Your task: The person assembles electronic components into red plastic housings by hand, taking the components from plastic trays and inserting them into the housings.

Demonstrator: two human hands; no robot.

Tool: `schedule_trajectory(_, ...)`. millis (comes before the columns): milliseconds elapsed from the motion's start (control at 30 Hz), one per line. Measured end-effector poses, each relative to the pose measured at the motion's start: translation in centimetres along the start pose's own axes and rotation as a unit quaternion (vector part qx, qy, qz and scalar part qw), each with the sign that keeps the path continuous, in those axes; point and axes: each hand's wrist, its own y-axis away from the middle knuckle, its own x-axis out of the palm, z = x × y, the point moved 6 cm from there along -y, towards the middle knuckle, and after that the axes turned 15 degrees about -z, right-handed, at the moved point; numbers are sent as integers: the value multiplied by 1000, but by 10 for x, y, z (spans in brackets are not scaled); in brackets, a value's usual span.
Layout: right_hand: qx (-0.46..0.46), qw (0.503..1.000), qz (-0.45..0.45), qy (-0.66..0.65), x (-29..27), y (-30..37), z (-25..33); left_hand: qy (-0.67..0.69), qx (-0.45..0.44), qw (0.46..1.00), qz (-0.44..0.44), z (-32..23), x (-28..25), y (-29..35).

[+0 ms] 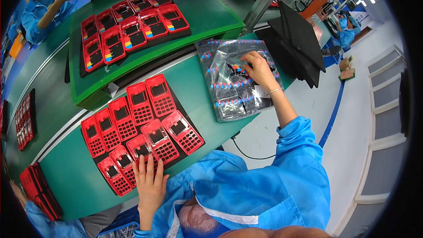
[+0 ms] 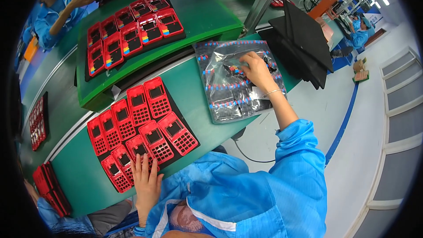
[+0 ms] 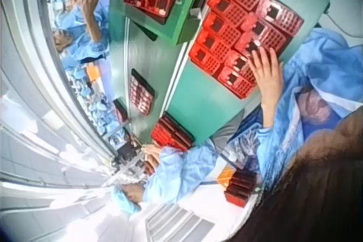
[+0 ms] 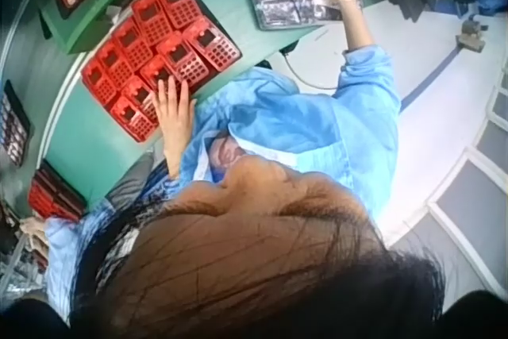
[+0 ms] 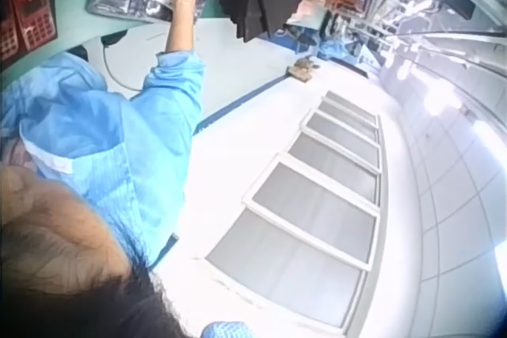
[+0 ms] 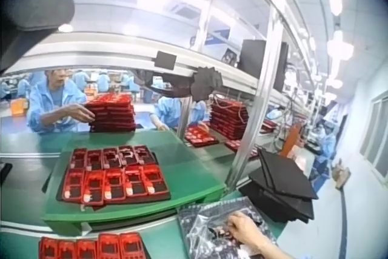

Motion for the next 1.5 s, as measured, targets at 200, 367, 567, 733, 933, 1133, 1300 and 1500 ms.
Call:
schedule_trajectory(200,86,986,113,90,10,2,-28,9,0,1000,6,-1,-1,-5)
schedule_trajectory(367,157,978,87,-105,8,-2,-19,9,1,1000,12,-3,0,-8)
schedule_trajectory(567,126,976,177,-22,13,-11,24,12,0,1000,6,-5,4,-8)
schedule_trajectory(733,61,967,237,70,23,-14,33,30,3,1000,1,-8,3,-12)
schedule_trajectory(933,43,933,339,-111,-5,-24,-6,21,-6,1000,-3,-4,3,-4)
schedule_trajectory(1133,65,886,446,-110,-12,-21,-16,23,-4,1000,6,-7,2,-5)
schedule_trajectory(1300,35,909,389,-149,0,-22,4,36,-3,999,7,-11,0,-12)
schedule_trajectory(1500,-96,939,314,-99,7,-21,14,43,8,999,8,-15,2,-15)
